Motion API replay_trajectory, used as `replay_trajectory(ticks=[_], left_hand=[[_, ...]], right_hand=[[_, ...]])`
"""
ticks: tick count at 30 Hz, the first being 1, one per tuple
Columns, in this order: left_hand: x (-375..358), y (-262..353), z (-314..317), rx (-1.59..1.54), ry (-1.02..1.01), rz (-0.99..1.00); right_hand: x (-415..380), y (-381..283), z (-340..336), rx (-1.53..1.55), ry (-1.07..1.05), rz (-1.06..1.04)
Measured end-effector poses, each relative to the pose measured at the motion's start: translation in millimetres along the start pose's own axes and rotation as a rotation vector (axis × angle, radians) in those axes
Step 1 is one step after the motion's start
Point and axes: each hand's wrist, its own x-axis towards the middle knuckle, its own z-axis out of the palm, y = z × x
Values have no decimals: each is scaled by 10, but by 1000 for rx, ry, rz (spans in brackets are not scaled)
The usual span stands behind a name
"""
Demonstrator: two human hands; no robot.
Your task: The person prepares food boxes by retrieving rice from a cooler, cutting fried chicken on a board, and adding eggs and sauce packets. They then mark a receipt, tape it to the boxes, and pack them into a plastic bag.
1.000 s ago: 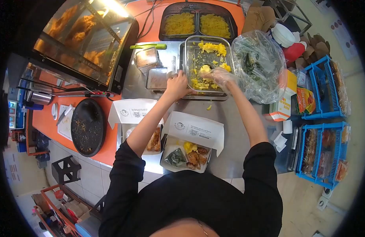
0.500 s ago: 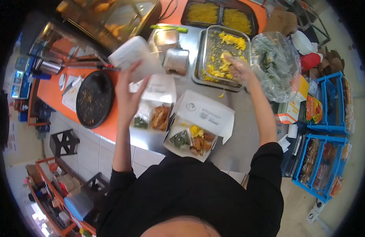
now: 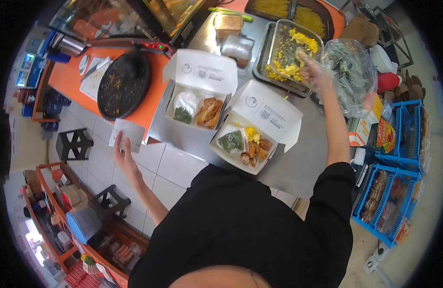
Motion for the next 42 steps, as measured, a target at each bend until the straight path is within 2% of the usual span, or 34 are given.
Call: replay_trajectory(ticks=[2,5,8,9,13,15,16,18,19,21,22,23,26,27,29,30,32,33,35,36,37,39,42], left_hand=[[-35,44,-38,-25,17,9],[-63,67,-84,-120,38,28],[-51,-10,-166,-136,30,31],[-45,-6,-185,-132,30,30],[19,-34,-230,-127,18,11],[61,-64,-256,-123,17,-9],[93,-71,-269,-114,-1,-6],[181,-77,-294,-105,-28,8],[215,-87,-309,-112,-38,0],[305,-135,-326,-126,-64,-2],[346,-180,-328,-131,-70,5],[392,-204,-324,-136,-76,10],[480,-216,-282,-76,-119,-11],[507,-223,-265,-76,-133,-14],[562,-240,-200,-53,-153,-7],[580,-245,-172,-54,-165,-14],[631,-250,-87,-90,-218,-27],[664,-278,-26,-94,-227,-28],[729,-383,143,425,-340,238],[714,-415,305,537,-417,344],[607,-297,542,637,-402,356],[439,-141,964,731,-389,381],[417,-272,1266,824,-454,313]], right_hand=[[114,-15,-122,-75,-276,-26],[-375,-145,145,-124,-305,-82],[-1011,-90,610,-159,-319,7],[-1180,1,786,-192,-331,37],[-1492,542,1517,-87,-649,214],[-1330,1004,1792,40,-789,172],[-1349,1062,1963,45,-787,169],[-1376,1129,2281,-792,-206,-90],[-1357,1203,2353,-782,-199,-92],[-1364,1361,2454,-684,-58,-387],[-1611,1179,2538,-940,-48,-433],[-1601,1248,2607,-936,-34,-432],[-1489,1577,2725,-1395,80,-608],[-1457,1628,2718,-1393,88,-596],[-1466,1587,2732,-1430,159,-744],[-1470,1570,2714,-1434,165,-731],[-1461,1499,2638,-993,164,-820],[-1456,1448,2567,-995,174,-816],[-1440,1317,2350,61,-266,-34],[-1427,1239,2237,230,-405,-70],[-1428,1174,2130,235,-398,-78],[-1439,1015,1912,887,-611,207],[-1518,473,1530,743,-364,-135]])
